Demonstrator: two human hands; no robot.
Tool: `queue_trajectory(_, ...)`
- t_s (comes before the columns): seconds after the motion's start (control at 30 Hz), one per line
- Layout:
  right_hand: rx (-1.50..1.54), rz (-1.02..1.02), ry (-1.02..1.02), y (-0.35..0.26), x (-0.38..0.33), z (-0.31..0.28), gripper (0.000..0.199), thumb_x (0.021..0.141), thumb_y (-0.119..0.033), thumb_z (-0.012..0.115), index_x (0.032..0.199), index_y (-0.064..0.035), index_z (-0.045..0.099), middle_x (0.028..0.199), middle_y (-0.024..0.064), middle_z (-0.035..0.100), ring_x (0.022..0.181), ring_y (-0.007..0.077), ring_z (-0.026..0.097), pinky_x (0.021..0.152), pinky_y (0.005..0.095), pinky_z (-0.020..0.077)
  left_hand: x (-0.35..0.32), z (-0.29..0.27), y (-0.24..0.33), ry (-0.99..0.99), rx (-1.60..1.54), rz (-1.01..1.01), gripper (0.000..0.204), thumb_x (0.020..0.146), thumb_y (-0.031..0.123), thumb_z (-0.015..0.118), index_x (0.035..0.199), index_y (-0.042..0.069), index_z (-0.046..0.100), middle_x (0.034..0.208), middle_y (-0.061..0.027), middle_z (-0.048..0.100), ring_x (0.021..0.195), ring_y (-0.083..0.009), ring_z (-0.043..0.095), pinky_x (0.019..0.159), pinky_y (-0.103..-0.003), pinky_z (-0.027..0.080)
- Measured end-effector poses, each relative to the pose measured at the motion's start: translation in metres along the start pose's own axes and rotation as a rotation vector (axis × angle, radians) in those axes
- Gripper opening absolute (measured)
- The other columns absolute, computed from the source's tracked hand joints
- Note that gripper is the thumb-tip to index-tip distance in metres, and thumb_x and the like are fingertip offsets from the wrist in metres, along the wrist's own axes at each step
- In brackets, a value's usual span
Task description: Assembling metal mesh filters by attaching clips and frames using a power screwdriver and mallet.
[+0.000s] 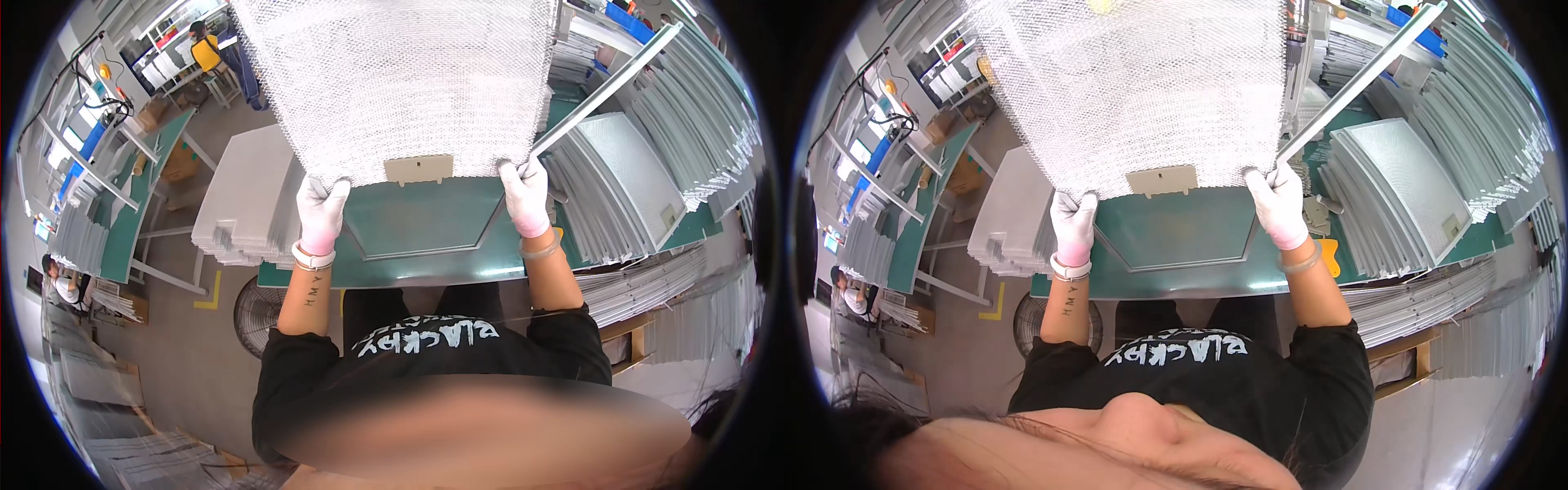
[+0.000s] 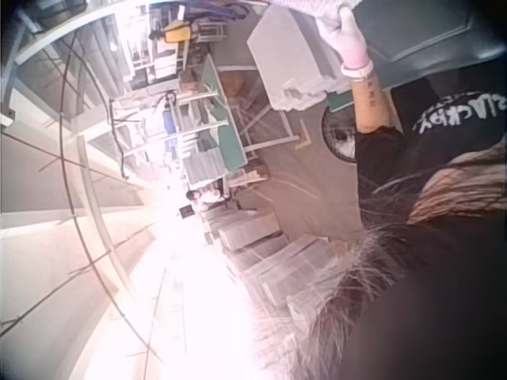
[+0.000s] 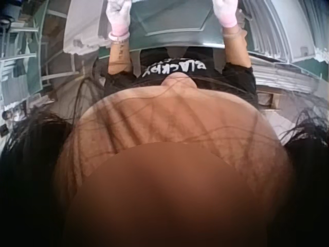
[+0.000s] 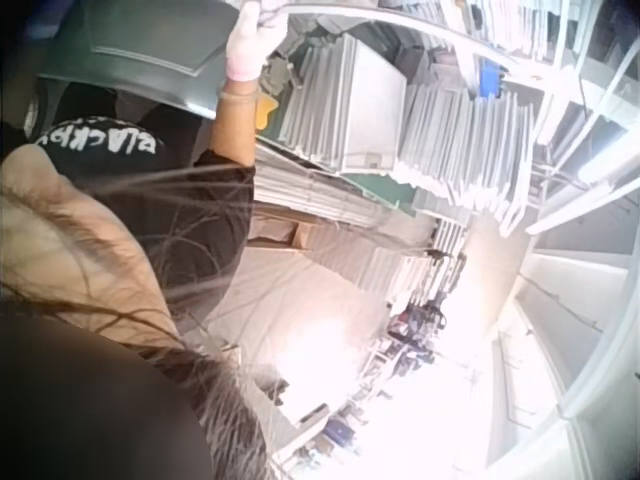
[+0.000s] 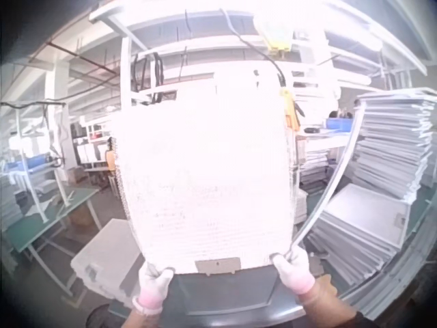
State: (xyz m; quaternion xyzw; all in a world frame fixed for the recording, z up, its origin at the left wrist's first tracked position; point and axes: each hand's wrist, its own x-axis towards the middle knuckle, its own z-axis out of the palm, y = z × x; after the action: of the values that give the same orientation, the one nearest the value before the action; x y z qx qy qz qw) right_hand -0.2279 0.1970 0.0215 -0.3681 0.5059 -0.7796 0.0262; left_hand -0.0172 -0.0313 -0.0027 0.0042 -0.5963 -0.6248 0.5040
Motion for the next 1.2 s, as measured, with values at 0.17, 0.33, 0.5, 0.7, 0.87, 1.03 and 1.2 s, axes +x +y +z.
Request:
queue_trajectory(0.17, 0.0, -0.015, -0.049, 0.005, 0.003, -0.013, 0.022, 0.091, -0.005, 0.062, 0.112, 0.0008, 0.063, 0.077, -0.0068, 0.058, 0.067, 0.0012, 0.046, 0.059, 0.0192, 0.0381, 0.001, -0.013, -0.003, -0.024, 0.07, 0.015, 0.026, 0.087, -0.007, 0.061, 0.112, 0.001, 0.058, 0.093, 0.0015, 0.062, 0.08, -0.0046, 0.054, 0.073, -0.021, 0.045)
queue_trajectory(0.33, -0.127, -0.013, -0.27, -0.014, 0.022, -0.021, 0.012, 0.089, -0.005, 0.063, 0.1, -0.0013, 0.067, 0.073, -0.0085, 0.055, 0.063, -0.0007, 0.041, 0.055, 0.0188, 0.0336, 0.022, -0.002, 0.016, -0.052, -0.076, -0.013, 0.032, 0.086, -0.008, 0.061, 0.115, 0.004, 0.057, 0.099, 0.0003, 0.061, 0.081, -0.0057, 0.055, 0.073, -0.021, 0.046)
queue_trajectory(0.5, -0.147, -0.033, 0.053, -0.001, 0.003, -0.002, 0.008, 0.086, -0.005, 0.065, 0.094, -0.0024, 0.066, 0.062, -0.01, 0.048, 0.053, -0.001, 0.037, 0.048, 0.0196, 0.0288, 0.016, 0.001, 0.007, -0.004, -0.027, 0.108, 0.036, 0.085, -0.01, 0.061, 0.117, 0.005, 0.057, 0.101, 0.0005, 0.06, 0.082, -0.0052, 0.055, 0.071, -0.021, 0.046)
queue_trajectory(0.7, -0.04, 0.036, 0.029, -0.01, 0.001, -0.003, 0.005, 0.088, -0.008, 0.067, 0.087, -0.0033, 0.064, 0.061, -0.0098, 0.048, 0.055, -0.0011, 0.037, 0.048, 0.0196, 0.0307, 0.012, -0.001, 0.012, 0.0, -0.006, 0.087, 0.034, 0.085, -0.01, 0.062, 0.116, 0.004, 0.057, 0.097, 0.0016, 0.062, 0.083, -0.004, 0.054, 0.071, -0.02, 0.045)
queue_trajectory(0.87, -0.046, 0.016, 0.132, 0.008, -0.006, -0.006, 0.026, 0.087, -0.007, 0.069, 0.07, -0.0101, 0.049, 0.06, -0.0093, 0.043, 0.055, 0.0004, 0.035, 0.048, 0.0204, 0.0305, 0.012, 0.01, 0.015, -0.013, 0.02, 0.063, 0.022, 0.086, -0.007, 0.059, 0.104, 0.005, 0.059, 0.095, 0.0024, 0.059, 0.08, -0.0036, 0.048, 0.072, -0.02, 0.04)
queue_trajectory(1.03, -0.013, 0.081, -0.017, 0.012, -0.005, -0.015, 0.022, 0.089, -0.004, 0.065, 0.074, -0.0089, 0.049, 0.068, -0.0074, 0.048, 0.063, 0.0007, 0.039, 0.056, 0.02, 0.0351, 0.011, 0.001, 0.003, -0.038, -0.018, 0.105, 0.028, 0.086, -0.008, 0.062, 0.112, 0.002, 0.058, 0.099, 0.0003, 0.062, 0.085, -0.0042, 0.053, 0.073, -0.02, 0.044)
queue_trajectory(1.2, -0.035, 0.022, 0.004, 0.015, -0.014, -0.011, 0.007, 0.09, -0.002, 0.061, 0.086, -0.0042, 0.056, 0.076, -0.0071, 0.051, 0.069, 0.0015, 0.042, 0.063, 0.0205, 0.0387, -0.004, -0.009, -0.011, -0.056, 0.055, 0.041, 0.029, 0.087, -0.008, 0.06, 0.115, 0.0, 0.057, 0.098, -0.0011, 0.062, 0.079, -0.0051, 0.054, 0.069, -0.021, 0.045)
